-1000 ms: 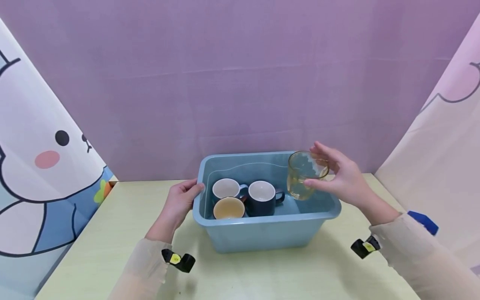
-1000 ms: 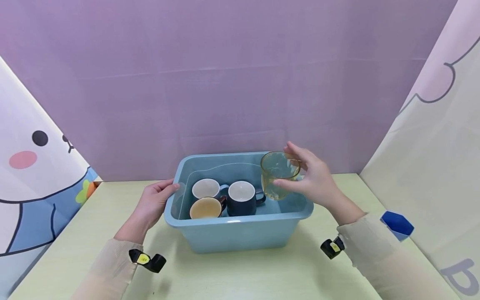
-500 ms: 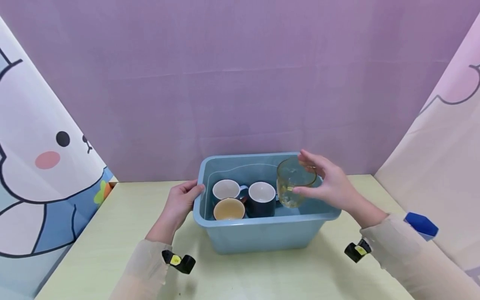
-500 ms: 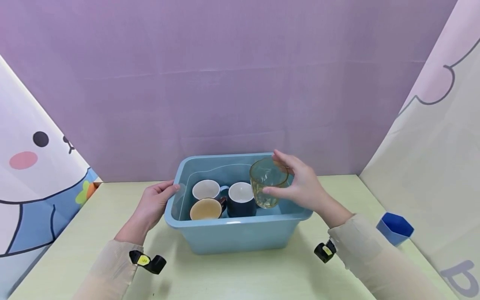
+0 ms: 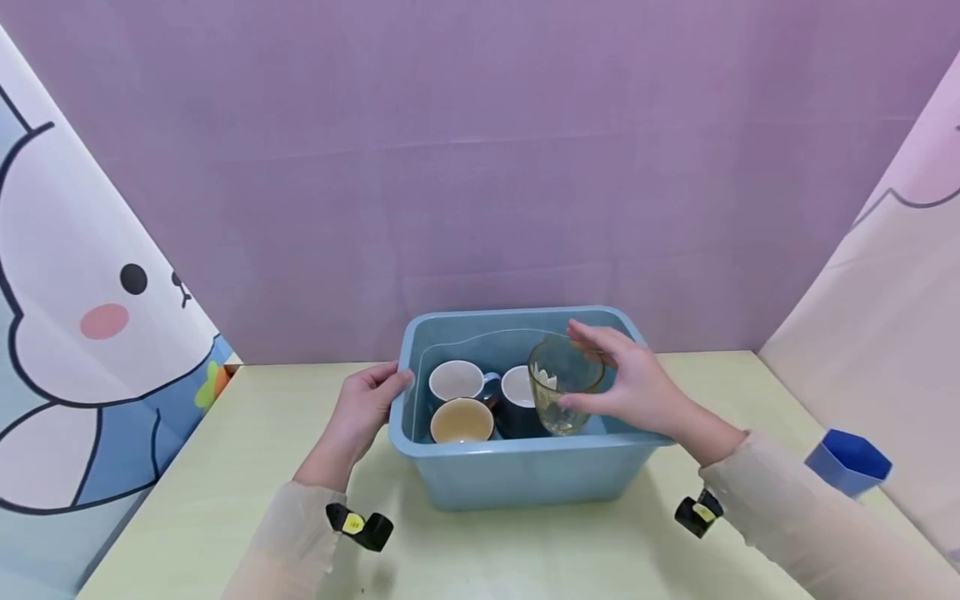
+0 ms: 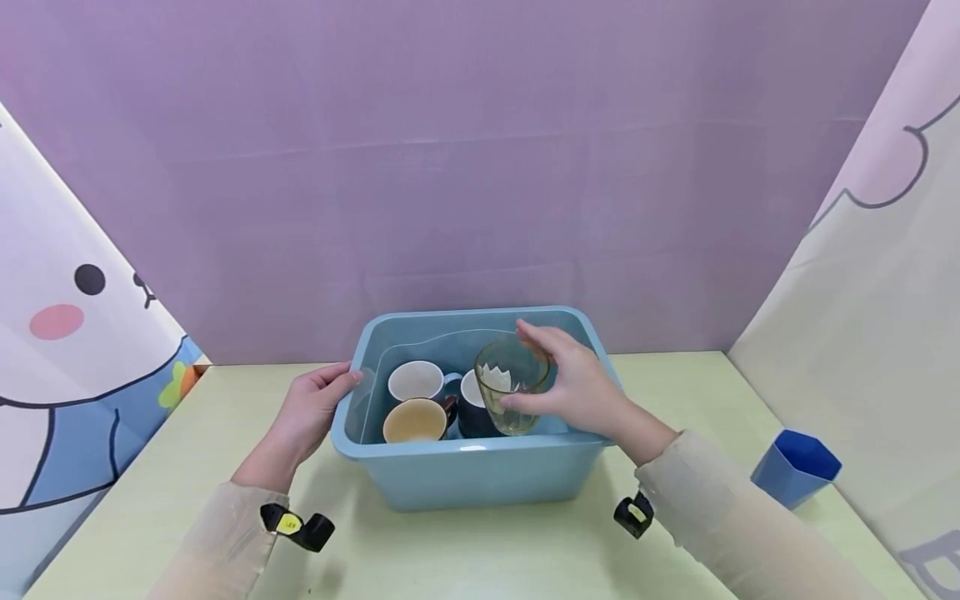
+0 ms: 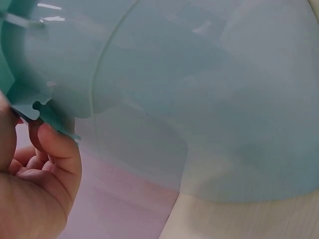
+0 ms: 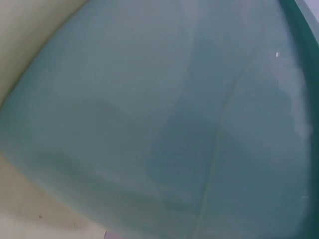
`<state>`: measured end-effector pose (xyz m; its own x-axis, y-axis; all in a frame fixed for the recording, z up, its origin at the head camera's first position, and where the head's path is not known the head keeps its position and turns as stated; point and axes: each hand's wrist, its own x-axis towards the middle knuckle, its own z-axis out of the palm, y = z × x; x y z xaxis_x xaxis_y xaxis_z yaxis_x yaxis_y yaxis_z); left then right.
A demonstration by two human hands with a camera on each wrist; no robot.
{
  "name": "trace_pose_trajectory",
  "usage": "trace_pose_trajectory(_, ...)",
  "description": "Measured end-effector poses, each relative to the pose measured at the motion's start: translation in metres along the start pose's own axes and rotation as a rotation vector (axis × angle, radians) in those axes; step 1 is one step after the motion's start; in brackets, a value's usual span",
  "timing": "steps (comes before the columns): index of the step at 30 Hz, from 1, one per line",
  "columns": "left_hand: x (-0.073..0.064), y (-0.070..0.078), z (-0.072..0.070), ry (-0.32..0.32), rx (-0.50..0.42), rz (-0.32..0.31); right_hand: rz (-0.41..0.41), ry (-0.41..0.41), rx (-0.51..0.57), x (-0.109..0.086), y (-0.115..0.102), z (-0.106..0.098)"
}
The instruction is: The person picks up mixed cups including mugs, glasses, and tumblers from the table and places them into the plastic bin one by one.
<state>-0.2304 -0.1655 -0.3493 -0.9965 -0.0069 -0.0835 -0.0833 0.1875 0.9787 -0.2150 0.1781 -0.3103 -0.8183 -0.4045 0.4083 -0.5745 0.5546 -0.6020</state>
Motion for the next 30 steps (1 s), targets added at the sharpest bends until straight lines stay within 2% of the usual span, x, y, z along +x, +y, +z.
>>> trace_pose_trajectory(8, -0.005, -0.002, 0.002, -0.007, -0.008, -0.002, 0.034, -0.059, 0.005, -0.004, -0.003, 0.007)
trace_pose_trajectory(15, -0.002, 0.0, 0.003, -0.007, -0.012, 0.022, 0.01, -0.125, -0.057, 0.007, -0.01, 0.011)
trace_pose_trajectory(30, -0.001, -0.002, 0.005, -0.008, -0.022, 0.0, 0.035, -0.246, -0.051, 0.022, -0.014, 0.031)
